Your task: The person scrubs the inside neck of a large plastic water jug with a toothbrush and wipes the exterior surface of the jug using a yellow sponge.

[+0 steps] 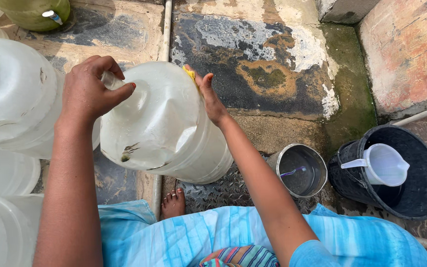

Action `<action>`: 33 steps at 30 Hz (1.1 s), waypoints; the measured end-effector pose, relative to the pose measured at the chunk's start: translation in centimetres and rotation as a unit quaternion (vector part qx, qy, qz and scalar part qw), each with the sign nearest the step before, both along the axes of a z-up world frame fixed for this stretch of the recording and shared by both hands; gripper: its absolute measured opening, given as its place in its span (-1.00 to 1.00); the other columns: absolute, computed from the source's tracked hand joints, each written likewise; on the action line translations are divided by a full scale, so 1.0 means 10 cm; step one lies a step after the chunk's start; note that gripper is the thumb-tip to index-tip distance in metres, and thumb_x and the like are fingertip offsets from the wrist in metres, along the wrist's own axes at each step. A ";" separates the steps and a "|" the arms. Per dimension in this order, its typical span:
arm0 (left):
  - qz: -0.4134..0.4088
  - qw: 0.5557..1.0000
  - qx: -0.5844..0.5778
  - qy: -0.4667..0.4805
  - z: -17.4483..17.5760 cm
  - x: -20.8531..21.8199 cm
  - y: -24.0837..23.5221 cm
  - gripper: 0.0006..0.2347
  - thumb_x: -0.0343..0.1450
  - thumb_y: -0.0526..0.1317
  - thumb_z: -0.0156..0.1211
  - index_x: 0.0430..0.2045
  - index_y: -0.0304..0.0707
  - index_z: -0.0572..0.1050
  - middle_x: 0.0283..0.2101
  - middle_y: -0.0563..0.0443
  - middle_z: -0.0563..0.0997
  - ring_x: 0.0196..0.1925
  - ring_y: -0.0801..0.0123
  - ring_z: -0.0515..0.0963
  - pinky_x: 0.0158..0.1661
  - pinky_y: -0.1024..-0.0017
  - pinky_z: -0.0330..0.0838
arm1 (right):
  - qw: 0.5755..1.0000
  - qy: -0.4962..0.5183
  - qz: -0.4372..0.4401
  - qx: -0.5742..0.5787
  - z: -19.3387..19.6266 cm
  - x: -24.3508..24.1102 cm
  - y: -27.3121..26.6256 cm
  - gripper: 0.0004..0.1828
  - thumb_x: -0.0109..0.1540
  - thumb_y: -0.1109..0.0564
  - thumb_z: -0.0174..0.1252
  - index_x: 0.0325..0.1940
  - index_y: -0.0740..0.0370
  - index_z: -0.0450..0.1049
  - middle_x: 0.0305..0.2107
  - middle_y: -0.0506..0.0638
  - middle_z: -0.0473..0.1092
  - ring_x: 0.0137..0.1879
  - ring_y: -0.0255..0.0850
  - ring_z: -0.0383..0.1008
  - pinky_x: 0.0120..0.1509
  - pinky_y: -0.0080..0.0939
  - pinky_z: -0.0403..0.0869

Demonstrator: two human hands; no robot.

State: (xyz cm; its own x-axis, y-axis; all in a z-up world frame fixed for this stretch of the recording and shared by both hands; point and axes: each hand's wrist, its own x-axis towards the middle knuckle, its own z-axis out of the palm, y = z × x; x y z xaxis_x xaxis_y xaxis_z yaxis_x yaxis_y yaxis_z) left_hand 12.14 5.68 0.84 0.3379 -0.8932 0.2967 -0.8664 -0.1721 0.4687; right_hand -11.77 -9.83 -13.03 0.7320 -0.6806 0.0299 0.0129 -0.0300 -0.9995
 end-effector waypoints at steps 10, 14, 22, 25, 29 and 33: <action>0.060 0.998 -0.023 0.016 -0.16 0.16 0.01 -0.78 0.20 -0.11 0.52 -0.46 -0.14 0.62 -0.26 -0.04 0.65 -0.25 0.15 0.65 -0.19 0.19 0.52 | 0.980 0.053 -0.114 0.152 -0.83 -0.72 0.54 0.29 0.05 -0.79 -0.63 0.63 0.06 -0.25 0.54 0.16 -0.12 0.61 0.06 -0.05 0.59 0.13 0.06; 0.054 0.998 -0.036 -0.006 -0.20 0.10 -0.11 -0.81 0.19 -0.14 0.51 -0.48 -0.15 0.62 -0.26 -0.04 0.65 -0.27 0.14 0.64 -0.22 0.19 0.52 | 0.994 -0.033 -0.104 0.002 -0.46 -0.48 0.80 0.26 0.14 -0.77 -0.70 0.65 0.11 -0.34 0.61 0.13 -0.36 0.70 0.05 -0.34 0.70 0.12 -0.16; 0.040 0.997 -0.033 0.053 -0.26 0.38 0.16 -0.79 0.29 -0.14 0.53 -0.42 -0.21 0.59 -0.31 0.00 0.65 -0.30 0.25 0.64 -0.21 0.30 0.51 | 0.943 0.108 -0.223 -0.223 -0.98 -0.42 1.14 0.12 0.30 -0.66 -0.70 0.64 0.19 -0.20 0.58 0.19 -0.18 0.71 0.08 -0.29 0.74 0.11 -0.25; 0.019 0.996 -0.037 0.073 -0.28 0.48 0.28 -0.81 0.31 -0.19 0.52 -0.44 -0.27 0.59 -0.30 0.03 0.65 -0.29 0.34 0.63 -0.20 0.36 0.50 | 0.943 0.228 -0.232 -0.071 -1.45 -0.86 0.75 0.18 0.20 -0.70 -0.75 0.61 0.16 -0.15 0.54 0.18 -0.15 0.65 0.09 -0.24 0.65 0.09 -0.21; -0.007 0.995 -0.042 0.087 -0.42 0.58 0.25 -0.81 0.34 -0.24 0.50 -0.41 -0.35 0.57 -0.31 -0.02 0.64 -0.30 0.40 0.62 -0.23 0.44 0.50 | 0.963 0.160 -0.178 0.126 -1.56 -1.04 0.50 0.21 0.13 -0.70 -0.69 0.61 0.14 -0.10 0.50 0.20 -0.03 0.60 0.09 -0.02 0.60 0.10 0.05; -0.055 0.993 -0.035 0.094 -0.72 0.83 0.02 -0.71 0.46 -0.18 0.49 -0.38 -0.43 0.47 -0.31 -0.18 0.63 -0.27 0.27 0.67 -0.19 0.37 0.60 | 0.986 0.069 -0.139 -0.066 -1.12 -0.58 0.63 0.24 0.18 -0.74 -0.80 0.64 0.17 -0.17 0.58 0.17 -0.17 0.69 0.02 -0.23 0.71 0.05 -0.16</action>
State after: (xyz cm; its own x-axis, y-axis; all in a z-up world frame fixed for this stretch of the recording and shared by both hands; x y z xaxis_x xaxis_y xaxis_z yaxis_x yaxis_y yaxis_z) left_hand 20.42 5.87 -6.34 0.2958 -0.9068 0.3003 -0.7738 -0.0431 0.6319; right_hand -17.57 -3.50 -24.25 0.5208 -0.8525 0.0445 -0.1507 -0.1431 -0.9782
